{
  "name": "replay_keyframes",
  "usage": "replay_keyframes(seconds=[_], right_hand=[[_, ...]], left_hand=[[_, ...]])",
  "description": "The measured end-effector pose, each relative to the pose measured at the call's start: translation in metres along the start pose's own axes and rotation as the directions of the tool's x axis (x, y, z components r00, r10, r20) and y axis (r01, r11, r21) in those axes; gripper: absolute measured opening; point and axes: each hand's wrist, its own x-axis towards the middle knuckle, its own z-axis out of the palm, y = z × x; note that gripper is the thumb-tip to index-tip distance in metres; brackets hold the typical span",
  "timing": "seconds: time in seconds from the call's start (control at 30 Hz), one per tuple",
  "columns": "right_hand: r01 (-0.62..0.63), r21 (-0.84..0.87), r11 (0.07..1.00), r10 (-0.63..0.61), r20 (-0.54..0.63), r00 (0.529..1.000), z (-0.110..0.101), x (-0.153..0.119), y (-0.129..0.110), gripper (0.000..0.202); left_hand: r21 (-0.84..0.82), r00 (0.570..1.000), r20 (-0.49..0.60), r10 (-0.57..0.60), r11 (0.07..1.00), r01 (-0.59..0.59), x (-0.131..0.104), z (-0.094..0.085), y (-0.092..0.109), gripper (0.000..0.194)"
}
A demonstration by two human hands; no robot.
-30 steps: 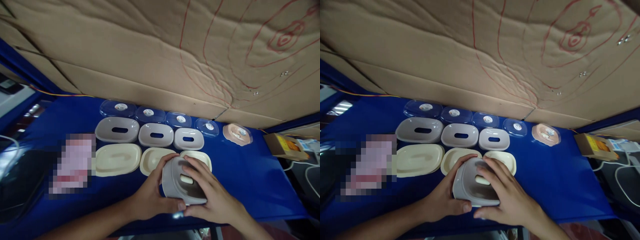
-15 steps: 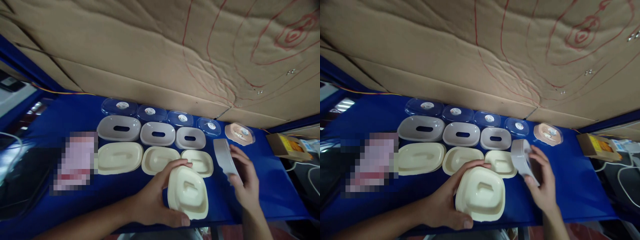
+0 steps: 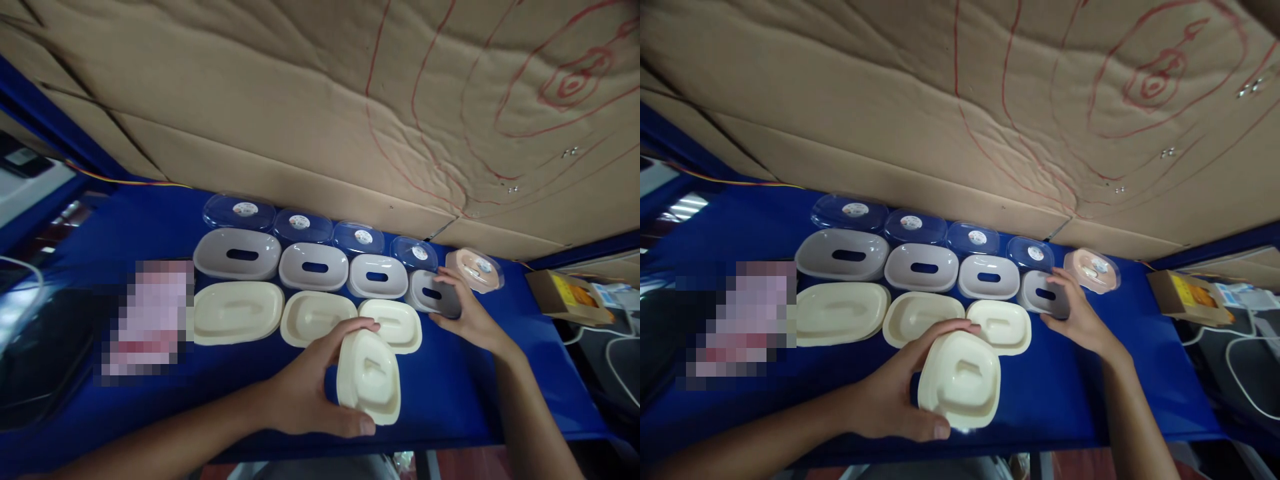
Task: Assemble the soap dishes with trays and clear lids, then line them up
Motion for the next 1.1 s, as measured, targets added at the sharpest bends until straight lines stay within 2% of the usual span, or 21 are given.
replay_keyframes(seconds=[0.1, 0.17, 0.23, 0.3, 0.33, 0.37, 0.4, 0.43, 0.5, 0.57, 0.67, 0.8, 0.87, 0.93, 1.0, 1.07, 1.1], right_hand=[[0.006, 0.001, 1.0, -0.006, 0.014, 1.0, -0.002, 0.007, -0.003, 0.066], [-0.013, 0.009, 1.0, 0.014, -0.025, 1.0, -0.003, 0.004, -0.009, 0.065], [-0.03, 0.031, 0.999, 0.034, -0.124, 0.992, -0.001, -0.007, -0.027, 0.061], [-0.002, 0.074, 0.997, 0.016, -0.194, 0.981, 0.006, -0.023, -0.058, 0.061], [0.039, 0.109, 0.993, -0.02, -0.171, 0.985, 0.012, -0.031, -0.077, 0.066], [0.106, 0.137, 0.985, -0.095, -0.088, 0.992, 0.02, -0.039, -0.096, 0.078], [0.19, 0.145, 0.971, -0.192, 0.0, 0.981, 0.029, -0.046, -0.114, 0.095], [0.27, 0.129, 0.954, -0.28, 0.068, 0.958, 0.039, -0.052, -0.131, 0.103], [0.345, 0.096, 0.934, -0.355, 0.119, 0.927, 0.056, -0.058, -0.154, 0.096], [0.326, 0.103, 0.94, -0.336, 0.101, 0.936, 0.064, -0.06, -0.163, 0.085], [0.238, 0.147, 0.96, -0.25, 0.067, 0.966, 0.057, -0.068, -0.152, 0.078], [0.132, 0.069, 0.989, -0.134, 0.032, 0.99, 0.029, -0.1, -0.11, 0.075], [0.0, 0.01, 1.0, 0.0, -0.03, 1.0, 0.016, -0.121, -0.084, 0.078], [-0.14, -0.033, 0.99, 0.137, -0.075, 0.988, 0.009, -0.14, -0.061, 0.075], [-0.227, -0.064, 0.972, 0.221, -0.095, 0.971, 0.008, -0.153, -0.046, 0.068], [-0.262, -0.082, 0.962, 0.254, -0.092, 0.963, 0.011, -0.159, -0.039, 0.064], [-0.267, -0.089, 0.96, 0.261, -0.077, 0.962, 0.013, -0.159, -0.038, 0.063]], left_hand=[[-0.015, 1.0, 0.006, -0.018, 1.0, 0.018, -0.001, 0.001, 0.001, 0.107], [-0.028, 1.0, 0.009, -0.029, 0.999, 0.03, -0.001, 0.002, 0.002, 0.107], [-0.039, 0.999, 0.007, -0.04, 0.998, 0.04, -0.002, 0.003, 0.003, 0.106], [-0.058, 0.999, -0.014, -0.036, 0.998, 0.035, -0.002, 0.005, 0.002, 0.103], [-0.074, 0.999, -0.027, -0.031, 0.997, 0.029, -0.003, 0.006, 0.001, 0.102], [-0.097, 0.999, -0.042, -0.022, 0.995, 0.018, -0.003, 0.007, 0.0, 0.101], [-0.123, 0.998, -0.055, -0.01, 0.992, 0.003, -0.003, 0.008, -0.002, 0.101], [-0.143, 0.998, -0.065, 0.004, 0.99, -0.013, -0.003, 0.009, -0.003, 0.1], [-0.171, 0.997, -0.076, 0.027, 0.984, -0.04, -0.003, 0.011, -0.005, 0.1], [-0.173, 0.997, -0.069, 0.022, 0.984, -0.034, -0.003, 0.013, -0.005, 0.101], [-0.163, 0.999, -0.011, -0.049, 0.985, 0.046, -0.005, 0.014, -0.002, 0.104], [-0.115, 0.995, 0.047, -0.083, 0.99, 0.088, -0.009, 0.013, 0.001, 0.103], [-0.034, 0.998, 0.047, -0.033, 0.999, 0.035, -0.01, 0.012, 0.0, 0.094], [0.064, 0.998, 0.043, 0.04, 0.997, -0.042, -0.01, 0.011, -0.001, 0.084], [0.216, 0.992, 0.044, 0.119, 0.968, -0.126, -0.009, 0.01, -0.002, 0.072], [0.459, 0.969, 0.074, 0.237, 0.854, -0.244, -0.006, 0.009, -0.002, 0.055], [0.586, 0.943, 0.117, 0.312, 0.745, -0.319, -0.005, 0.009, -0.001, 0.045]])
